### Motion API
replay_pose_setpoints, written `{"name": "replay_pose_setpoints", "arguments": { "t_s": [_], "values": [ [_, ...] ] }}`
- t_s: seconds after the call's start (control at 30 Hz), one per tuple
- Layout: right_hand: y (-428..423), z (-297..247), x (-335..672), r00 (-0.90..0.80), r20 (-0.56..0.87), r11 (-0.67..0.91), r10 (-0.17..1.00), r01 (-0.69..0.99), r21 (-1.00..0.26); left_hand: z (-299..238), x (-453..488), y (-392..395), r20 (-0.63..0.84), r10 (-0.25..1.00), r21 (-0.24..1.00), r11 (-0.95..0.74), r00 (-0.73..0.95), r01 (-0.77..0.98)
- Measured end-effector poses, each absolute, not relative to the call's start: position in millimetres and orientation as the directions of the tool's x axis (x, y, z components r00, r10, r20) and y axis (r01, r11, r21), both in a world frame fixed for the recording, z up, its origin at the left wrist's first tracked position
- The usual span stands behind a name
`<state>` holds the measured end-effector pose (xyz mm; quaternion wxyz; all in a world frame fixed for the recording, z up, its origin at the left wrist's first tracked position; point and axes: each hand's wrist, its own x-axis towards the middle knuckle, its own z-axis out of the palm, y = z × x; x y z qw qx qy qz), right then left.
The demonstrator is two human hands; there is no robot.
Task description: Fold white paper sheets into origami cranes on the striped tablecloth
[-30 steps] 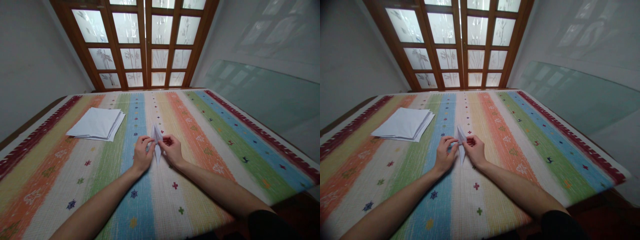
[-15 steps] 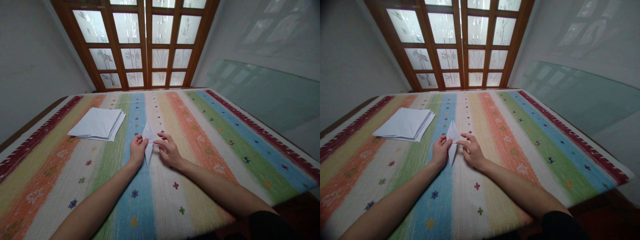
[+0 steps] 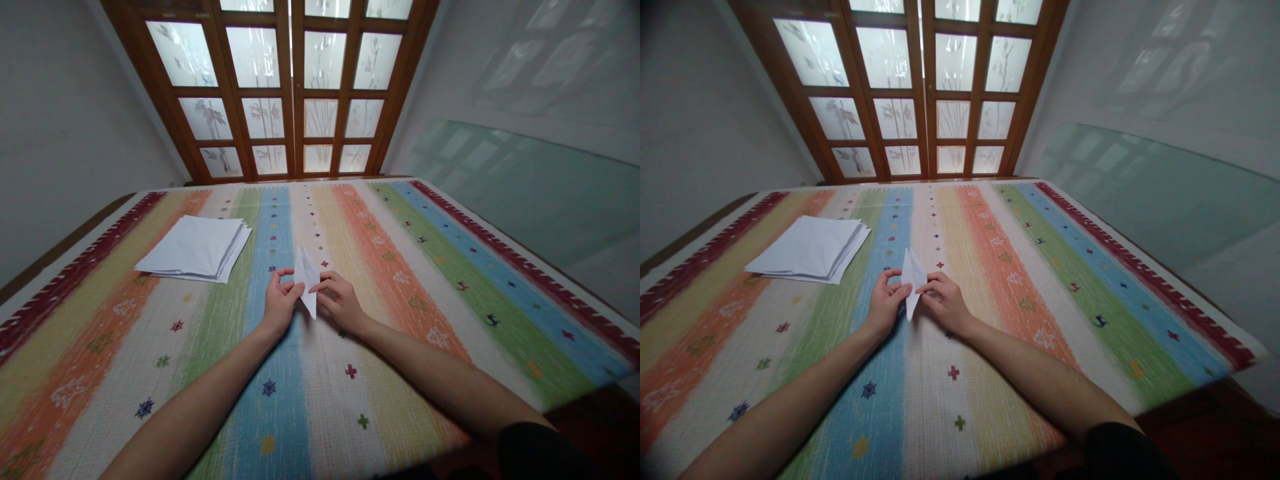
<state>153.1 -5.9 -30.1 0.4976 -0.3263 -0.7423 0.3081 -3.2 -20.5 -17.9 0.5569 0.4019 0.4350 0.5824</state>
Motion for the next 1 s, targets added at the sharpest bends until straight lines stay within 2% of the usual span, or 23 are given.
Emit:
{"name": "replay_pose_setpoints", "arguments": {
  "t_s": [0.27,0.4,0.57,0.7,0.83,1.0],
  "values": [
    [-9.6,-29.8,145.4,-0.072,0.334,0.339,0.94,0.092,-0.936,-19.1,0.3,-24.4,0.028,0.998,0.966,-0.013,0.057,-0.259],
    [-8.8,-30.7,143.0,0.008,0.301,0.3,0.954,0.028,-0.953,-21.6,1.9,-26.8,0.046,0.997,0.972,-0.029,0.069,-0.233],
    [-9.4,-30.4,142.2,-0.075,0.238,0.234,0.968,-0.063,-0.97,-24.2,1.7,-26.3,0.039,0.999,0.983,-0.039,-0.004,-0.18],
    [-8.7,-28.8,143.0,-0.158,0.209,0.194,0.965,-0.102,-0.976,-23.8,0.7,-27.3,0.044,0.998,0.988,-0.036,0.049,-0.149],
    [-3.4,-25.7,145.3,-0.147,0.175,0.162,0.974,-0.092,-0.982,-25.2,1.6,-29.8,0.078,0.981,0.996,-0.069,0.18,-0.056],
    [3.3,-22.0,147.5,-0.07,0.1,0.091,0.993,-0.123,-0.988,-26.2,3.7,-31.2,0.092,0.986,0.996,-0.088,0.139,-0.035]
  ]
}}
